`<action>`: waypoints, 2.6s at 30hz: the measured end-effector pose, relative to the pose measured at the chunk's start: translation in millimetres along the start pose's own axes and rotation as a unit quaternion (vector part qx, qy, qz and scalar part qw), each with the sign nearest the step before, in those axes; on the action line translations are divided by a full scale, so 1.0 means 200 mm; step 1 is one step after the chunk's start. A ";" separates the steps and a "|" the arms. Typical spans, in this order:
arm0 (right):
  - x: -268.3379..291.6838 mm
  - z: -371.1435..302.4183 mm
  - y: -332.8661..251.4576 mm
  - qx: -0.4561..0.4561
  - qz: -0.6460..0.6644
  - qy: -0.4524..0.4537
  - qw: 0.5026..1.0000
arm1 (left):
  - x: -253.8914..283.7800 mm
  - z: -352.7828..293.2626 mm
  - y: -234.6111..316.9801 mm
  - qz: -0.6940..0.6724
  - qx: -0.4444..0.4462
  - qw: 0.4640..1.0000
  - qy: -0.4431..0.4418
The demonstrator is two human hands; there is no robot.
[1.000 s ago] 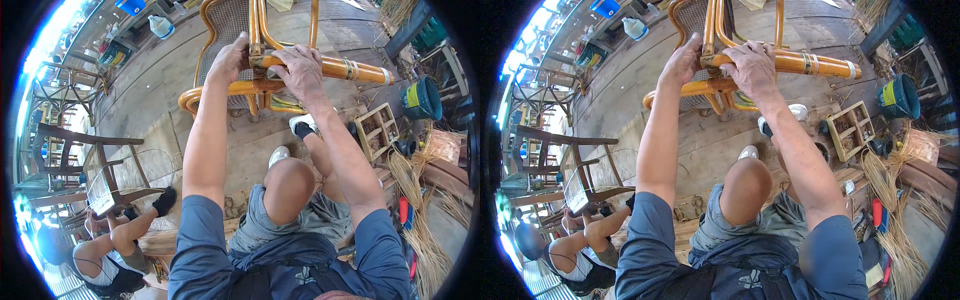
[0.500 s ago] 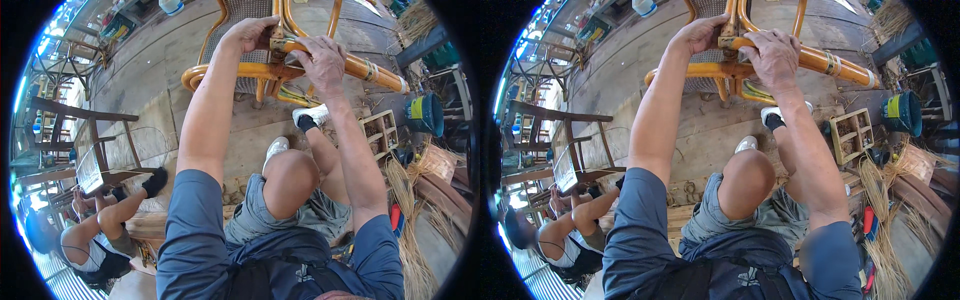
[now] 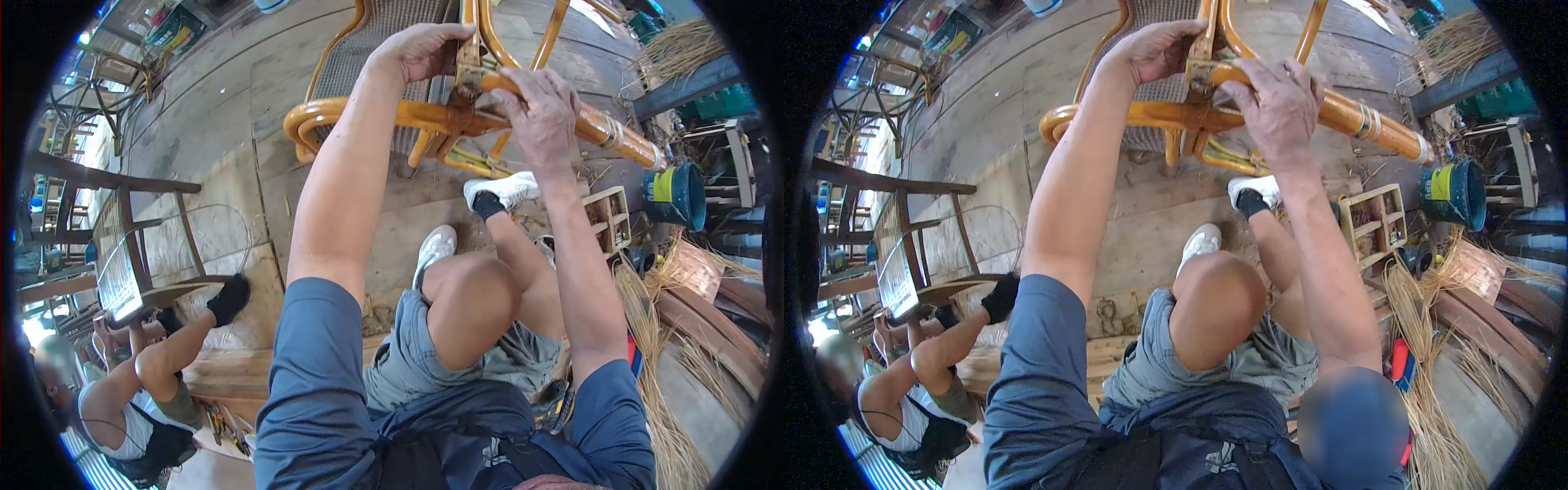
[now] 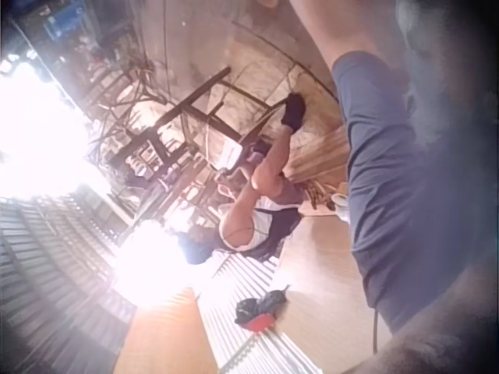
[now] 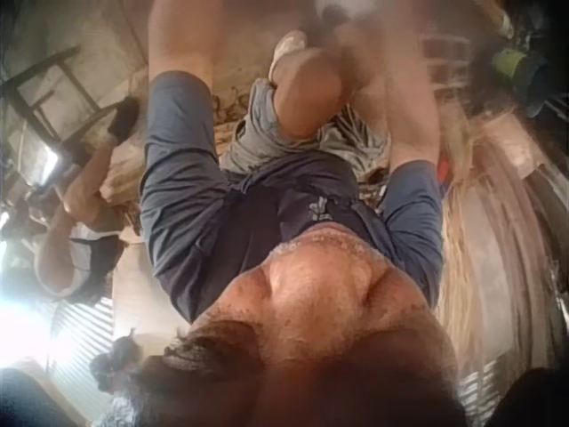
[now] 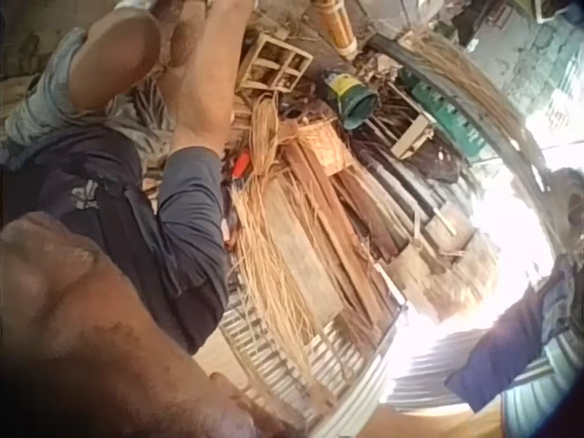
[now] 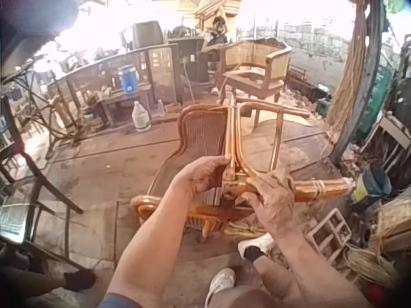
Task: The person repairs a rattan chair by inserting thin wooden dowels into the frame and tapping them in with a hammer. They work on the chair's leg and armrest joints, occasionally adjusting the chair's position to access different areas. The person also uses a knife to trim excess material from the dowels.
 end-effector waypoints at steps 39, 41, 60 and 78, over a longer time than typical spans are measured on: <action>0.28 0.00 0.29 -0.133 0.136 0.051 0.981 | 0.05 -0.50 0.28 0.778 -0.001 0.618 0.111; 0.35 0.00 0.44 -0.118 0.079 0.045 0.989 | 0.15 -0.68 0.28 0.780 0.040 0.608 0.141; 0.24 -0.11 0.56 -0.046 -0.074 -0.048 0.995 | 0.40 -0.84 0.17 0.766 -0.249 0.516 0.290; 0.28 -0.11 0.61 -0.085 0.018 -0.018 0.996 | 0.39 -0.77 0.14 0.830 -0.275 0.439 0.204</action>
Point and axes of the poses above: each hand's wrist, its own z-axis towards the middle knuckle, its own x-axis out of the back of the hand, y = z × x, the point moved 7 cm from there along z, towards the middle knuckle, and after that the axes turned 9 degrees about -x, right-handed, at the moved point
